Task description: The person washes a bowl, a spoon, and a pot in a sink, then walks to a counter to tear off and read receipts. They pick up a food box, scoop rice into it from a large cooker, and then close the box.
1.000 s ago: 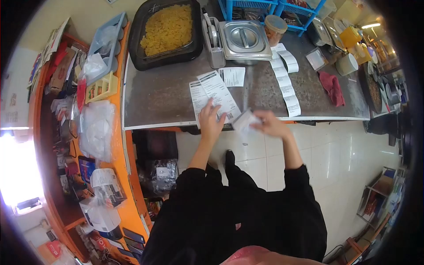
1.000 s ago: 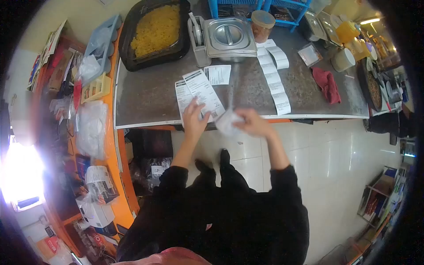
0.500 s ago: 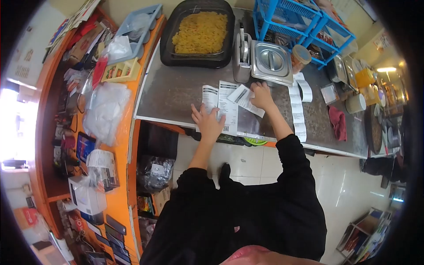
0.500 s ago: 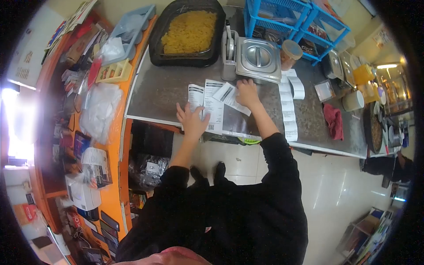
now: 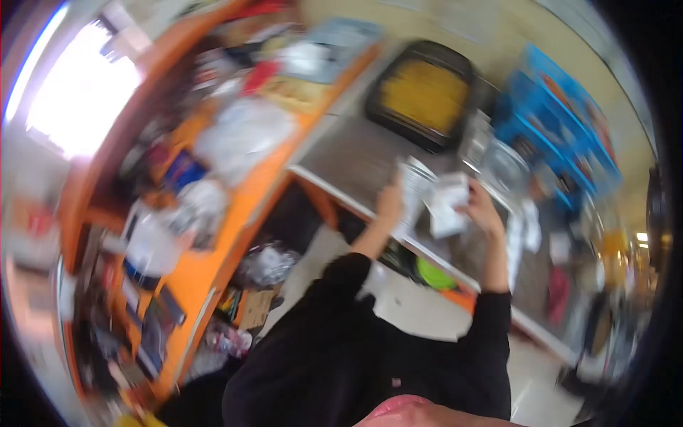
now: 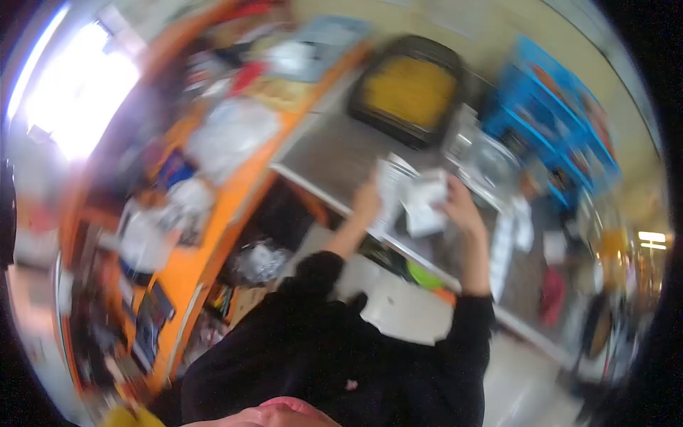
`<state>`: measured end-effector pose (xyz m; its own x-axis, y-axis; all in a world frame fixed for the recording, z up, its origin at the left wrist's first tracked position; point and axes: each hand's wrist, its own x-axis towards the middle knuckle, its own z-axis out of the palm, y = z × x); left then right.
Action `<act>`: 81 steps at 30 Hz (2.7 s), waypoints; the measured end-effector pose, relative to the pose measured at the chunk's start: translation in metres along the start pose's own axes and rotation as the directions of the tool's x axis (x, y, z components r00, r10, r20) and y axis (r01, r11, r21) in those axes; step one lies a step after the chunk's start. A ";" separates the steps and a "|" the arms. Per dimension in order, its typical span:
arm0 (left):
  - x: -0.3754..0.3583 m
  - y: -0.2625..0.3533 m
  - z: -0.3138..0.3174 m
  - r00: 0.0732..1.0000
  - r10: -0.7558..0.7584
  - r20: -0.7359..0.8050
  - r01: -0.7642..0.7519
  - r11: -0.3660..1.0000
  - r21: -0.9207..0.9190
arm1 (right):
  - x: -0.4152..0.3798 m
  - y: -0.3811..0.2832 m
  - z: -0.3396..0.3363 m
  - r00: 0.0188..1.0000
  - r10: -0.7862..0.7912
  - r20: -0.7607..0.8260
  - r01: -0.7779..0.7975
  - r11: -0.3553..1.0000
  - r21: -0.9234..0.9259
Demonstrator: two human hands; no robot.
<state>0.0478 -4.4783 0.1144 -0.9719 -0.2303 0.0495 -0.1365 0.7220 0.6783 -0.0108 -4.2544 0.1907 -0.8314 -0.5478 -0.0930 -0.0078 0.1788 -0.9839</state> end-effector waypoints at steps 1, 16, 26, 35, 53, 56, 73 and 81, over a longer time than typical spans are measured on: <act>-0.001 -0.005 0.001 0.998 -0.038 -0.053 0.037 0.999 -0.021 | -0.002 -0.034 0.024 0.998 0.047 0.050 -0.049 0.998 0.033; -0.263 -0.135 -0.211 0.905 -0.413 -0.100 0.125 0.483 -0.867 | 0.017 -0.285 0.455 0.298 -0.558 0.775 0.684 0.691 0.234; -0.496 -0.217 -0.345 0.477 -0.763 -0.436 -0.058 0.468 -0.882 | -0.065 -0.369 0.904 0.072 -0.738 0.671 0.111 0.674 0.730; -0.549 -0.236 -0.396 0.336 -0.838 -0.429 -0.070 0.432 -0.899 | -0.081 -0.381 1.078 0.563 -0.538 0.628 0.370 0.843 0.390; -0.584 -0.237 -0.421 0.281 -0.770 -0.573 -0.179 0.544 -0.820 | -0.119 -0.398 1.088 0.460 -0.785 0.414 0.883 0.455 -0.119; -0.590 -0.239 -0.417 0.268 -0.769 -0.581 -0.211 0.541 -0.814 | -0.127 -0.397 1.091 0.362 -0.879 0.309 0.923 0.291 -0.253; -0.593 -0.253 -0.414 0.175 -0.779 -0.602 -0.215 0.567 -0.795 | -0.115 -0.381 1.090 -0.154 -0.874 0.461 0.953 -0.255 -0.165; -0.570 -0.263 -0.474 -0.035 -0.824 -0.566 -0.473 0.512 -0.717 | -0.103 -0.396 0.995 -0.122 -0.904 0.410 0.973 -0.028 0.229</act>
<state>0.7289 -4.8458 0.2550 0.2546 -0.9560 -0.1457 0.5274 0.0110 0.8495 0.6310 -5.0815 0.4377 0.3364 -0.4299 0.8379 -0.6815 -0.7252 -0.0984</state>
